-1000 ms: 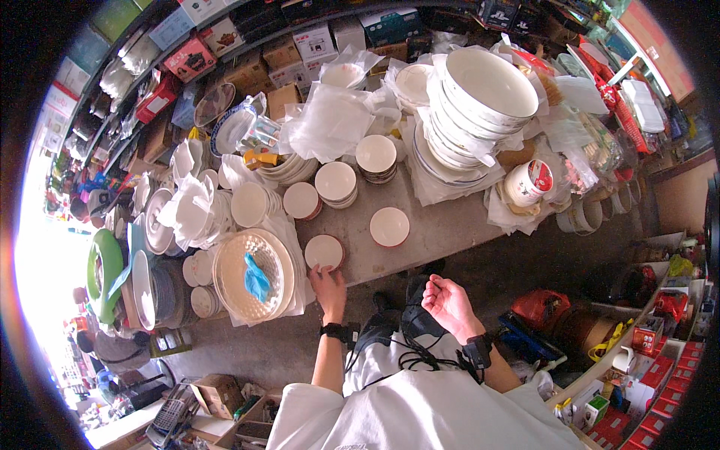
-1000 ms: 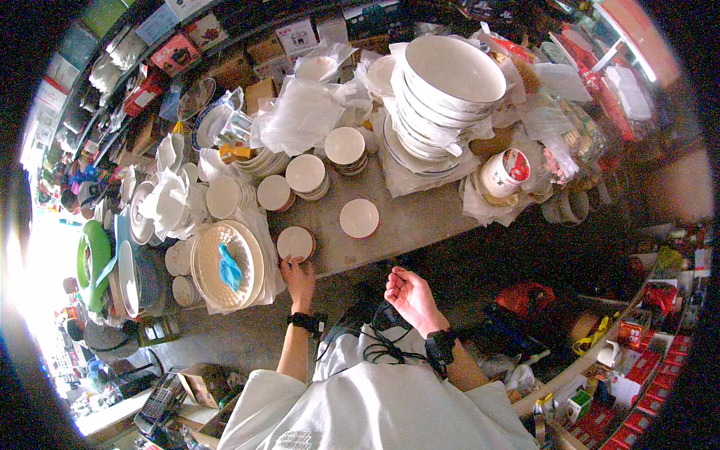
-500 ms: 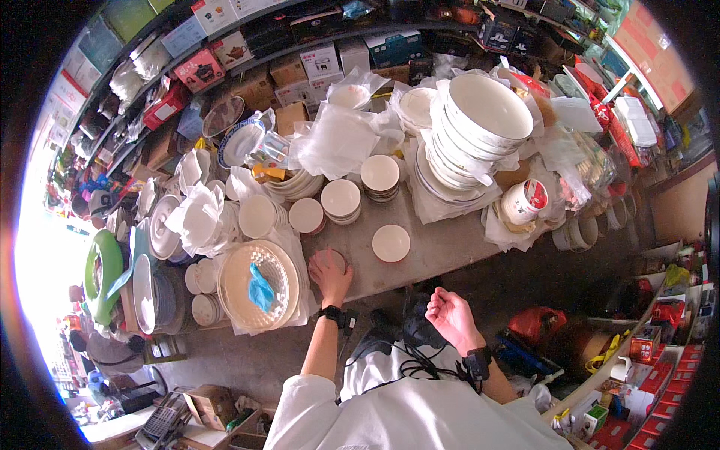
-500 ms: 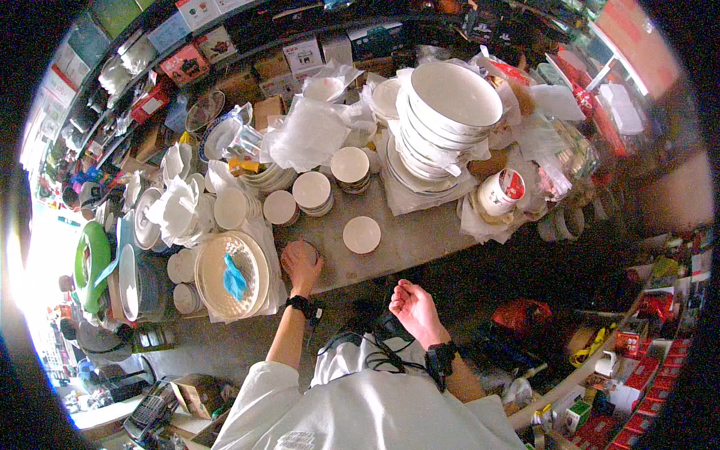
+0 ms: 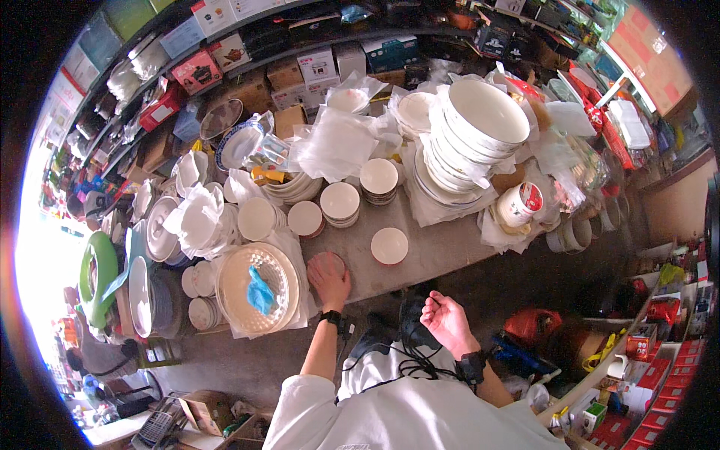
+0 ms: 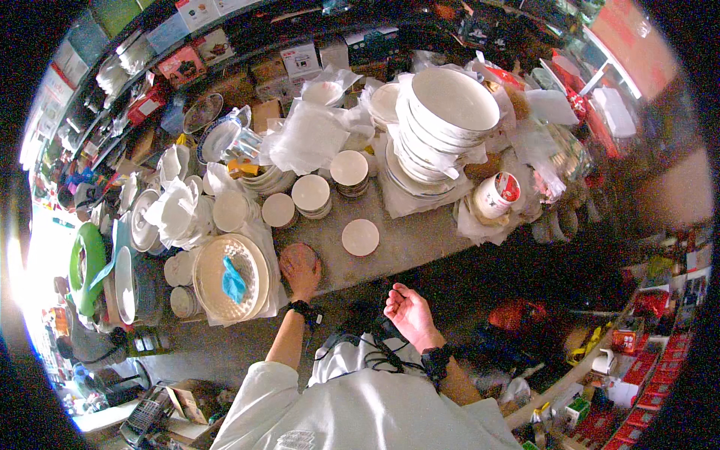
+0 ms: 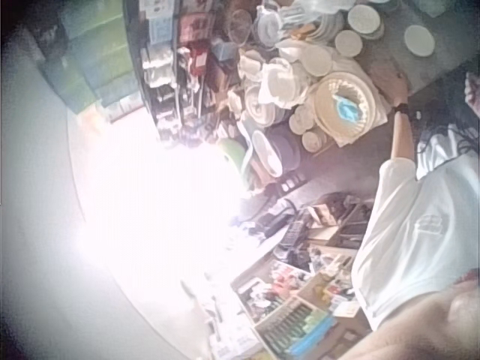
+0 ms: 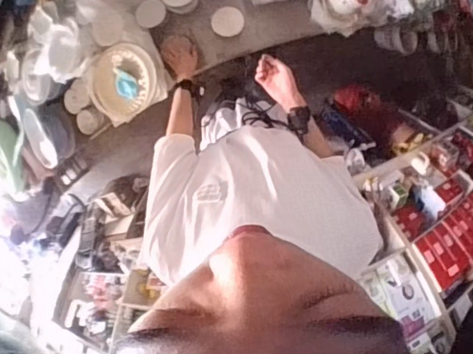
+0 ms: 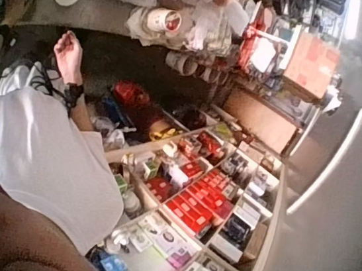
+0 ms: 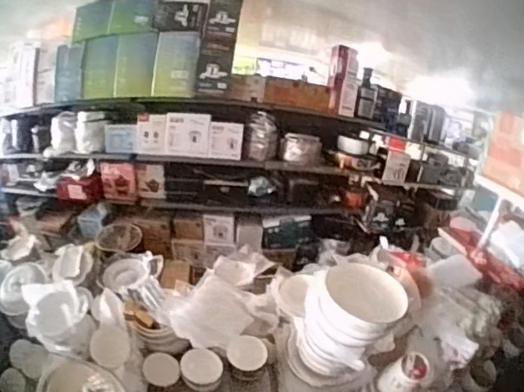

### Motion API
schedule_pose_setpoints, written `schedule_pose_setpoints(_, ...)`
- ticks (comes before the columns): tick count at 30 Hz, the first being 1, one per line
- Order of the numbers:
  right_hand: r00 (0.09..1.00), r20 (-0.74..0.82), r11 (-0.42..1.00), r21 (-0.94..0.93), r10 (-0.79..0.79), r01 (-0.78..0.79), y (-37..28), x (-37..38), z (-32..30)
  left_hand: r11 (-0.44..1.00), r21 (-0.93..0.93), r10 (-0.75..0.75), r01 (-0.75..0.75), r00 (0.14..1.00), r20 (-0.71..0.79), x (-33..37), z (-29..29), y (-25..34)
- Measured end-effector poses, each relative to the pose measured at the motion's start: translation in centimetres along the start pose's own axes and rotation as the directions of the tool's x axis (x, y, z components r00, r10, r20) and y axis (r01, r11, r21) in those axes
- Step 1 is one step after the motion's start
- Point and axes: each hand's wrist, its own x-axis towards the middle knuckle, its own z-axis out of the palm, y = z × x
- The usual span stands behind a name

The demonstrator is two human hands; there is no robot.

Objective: The person organizes bowls on a table, picking them up to look at markings on the bottom and then stacking them.

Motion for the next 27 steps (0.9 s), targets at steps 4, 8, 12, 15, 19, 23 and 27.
schedule_pose_setpoints(4, 0.999, 0.012, 0.999, -0.019, 0.036, -0.036, 0.6, 0.5, 0.5, 0.998, -0.038, -0.048, 0.051, 0.996, 0.077, 0.2, 0.2, -0.2)
schedule_pose_setpoints(8, 0.997, 0.016, 0.996, -0.047, 0.078, -0.077, 1.9, 1.6, 1.2, 0.988, -0.093, -0.114, 0.126, 0.986, 0.118, -0.6, -0.8, 0.4)
schedule_pose_setpoints(12, 0.999, -0.019, 0.944, -0.329, 0.032, -0.036, 2.5, 3.3, 1.9, 0.871, -0.482, 0.049, 0.097, 0.958, 0.282, -1.5, -6.5, 4.3)
schedule_pose_setpoints(15, 0.999, -0.016, 0.766, -0.642, -0.039, 0.019, 4.0, 5.1, 4.7, 0.728, -0.683, 0.296, -0.054, 0.924, 0.242, -3.1, -10.2, 3.4)
schedule_pose_setpoints(19, 0.984, 0.157, 0.326, -0.929, -0.082, 0.176, 5.5, 11.0, 7.6, 0.577, -0.816, 0.353, 0.003, 0.901, 0.253, -3.8, -19.5, 2.3)
schedule_pose_setpoints(23, 0.890, 0.451, -0.130, -0.880, 0.074, 0.457, 8.6, 17.7, 10.5, 0.650, -0.759, 0.127, 0.032, 0.981, 0.150, -6.7, -25.0, -0.8)
schedule_pose_setpoints(27, 0.754, 0.612, -0.530, -0.569, 0.238, 0.629, 11.3, 25.9, 12.4, 0.672, -0.723, -0.141, 0.160, 0.986, 0.087, -11.2, -28.5, -3.5)
